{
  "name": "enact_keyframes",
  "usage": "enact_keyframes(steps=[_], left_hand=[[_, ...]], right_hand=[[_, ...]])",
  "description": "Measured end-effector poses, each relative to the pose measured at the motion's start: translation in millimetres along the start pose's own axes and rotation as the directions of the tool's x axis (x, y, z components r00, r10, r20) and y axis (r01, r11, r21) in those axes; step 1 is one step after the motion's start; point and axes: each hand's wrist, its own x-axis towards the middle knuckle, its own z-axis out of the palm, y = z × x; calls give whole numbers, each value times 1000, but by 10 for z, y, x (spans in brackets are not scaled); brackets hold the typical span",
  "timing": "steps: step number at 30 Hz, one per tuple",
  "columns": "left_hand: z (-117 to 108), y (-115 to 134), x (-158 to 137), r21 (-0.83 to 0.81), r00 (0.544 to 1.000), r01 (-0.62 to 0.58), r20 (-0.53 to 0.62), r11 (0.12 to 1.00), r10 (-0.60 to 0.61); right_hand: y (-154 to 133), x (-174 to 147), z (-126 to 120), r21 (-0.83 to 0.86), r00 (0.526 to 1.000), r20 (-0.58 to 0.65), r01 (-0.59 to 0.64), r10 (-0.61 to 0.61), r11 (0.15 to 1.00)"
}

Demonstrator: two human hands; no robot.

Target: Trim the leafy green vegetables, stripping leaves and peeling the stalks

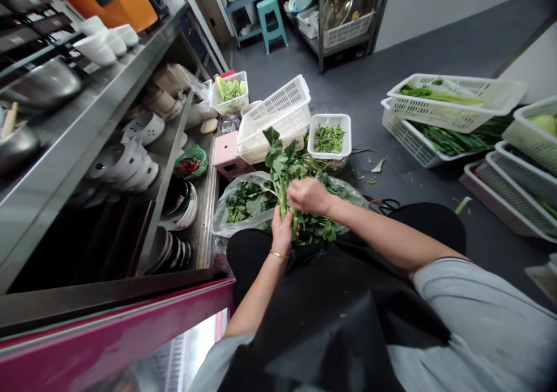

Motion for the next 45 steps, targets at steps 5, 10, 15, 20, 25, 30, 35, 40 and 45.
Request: enact_keyframes(steps=[5, 10, 15, 20, 25, 30, 35, 40, 45], left_hand=[[-95, 103, 77, -23, 998, -62, 17, 998, 63], [-51, 121, 19, 55, 997, -75, 9, 996, 75], [49, 35, -10, 98, 994, -111, 6, 989, 111], [43, 10, 9, 88, 994, -108, -18, 990, 110], [59, 36, -10, 3, 998, -53, 32, 999, 53], [35, 83, 18, -202, 968, 236, 139, 951, -210], [-156, 144, 194, -416, 902, 429, 235, 802, -361], [-287, 31, 260, -463, 881, 420, 416, 781, -227], [-235, -64, 311, -321, 823, 475, 491, 820, -285]], right_hand=[[223, -188, -239, 112, 984, -136, 130, -115, 985], [926, 132, -467, 233, 853, -20, -504, 522, 832], [667, 247, -58, 603, 847, 80, -461, 526, 651], [507, 305, 176, 741, 818, 110, -446, 565, 502], [524, 313, 151, 527, 884, 43, -416, 465, 741], [199, 62, 167, -36, 995, -89, 36, -39, 999], [559, 5, -105, 151, 970, -214, 151, -117, 977], [1248, 177, -229, 574, 849, 139, -488, 510, 657], [810, 254, 167, 942, 902, 333, -310, 274, -124]])
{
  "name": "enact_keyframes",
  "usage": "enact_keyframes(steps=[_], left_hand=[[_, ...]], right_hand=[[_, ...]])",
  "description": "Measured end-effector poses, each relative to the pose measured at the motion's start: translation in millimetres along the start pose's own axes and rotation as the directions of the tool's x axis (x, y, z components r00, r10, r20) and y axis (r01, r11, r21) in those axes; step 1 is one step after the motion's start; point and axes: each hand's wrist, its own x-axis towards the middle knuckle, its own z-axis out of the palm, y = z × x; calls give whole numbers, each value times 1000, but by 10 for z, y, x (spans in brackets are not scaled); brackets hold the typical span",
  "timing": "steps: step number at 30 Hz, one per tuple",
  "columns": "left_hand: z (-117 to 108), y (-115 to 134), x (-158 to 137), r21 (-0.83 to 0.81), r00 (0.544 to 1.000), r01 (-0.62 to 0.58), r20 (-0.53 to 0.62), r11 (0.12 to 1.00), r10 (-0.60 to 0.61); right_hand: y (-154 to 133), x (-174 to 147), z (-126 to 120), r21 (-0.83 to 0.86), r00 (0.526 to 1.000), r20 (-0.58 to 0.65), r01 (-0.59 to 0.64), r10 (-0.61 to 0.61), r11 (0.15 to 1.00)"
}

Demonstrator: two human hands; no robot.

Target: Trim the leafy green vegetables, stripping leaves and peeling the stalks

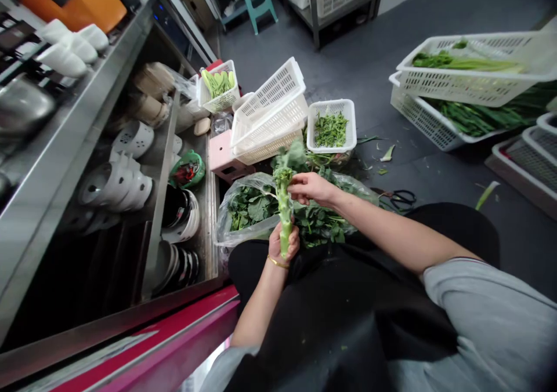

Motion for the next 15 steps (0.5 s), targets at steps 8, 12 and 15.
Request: enact_keyframes(steps=[8, 12, 15], left_hand=[[140, 141, -4, 233, 993, -23, -107, 972, 49], [342, 94, -22, 314, 963, -138, -179, 939, 201], [481, 10, -15, 232, 954, -134, -232, 963, 188]], right_hand=[[82, 33, 184, 184, 988, -111, 126, -107, 975], [123, 13, 178, -274, 881, -289, 299, -374, 914], [182, -82, 293, -723, 730, -113, 405, -674, 559]])
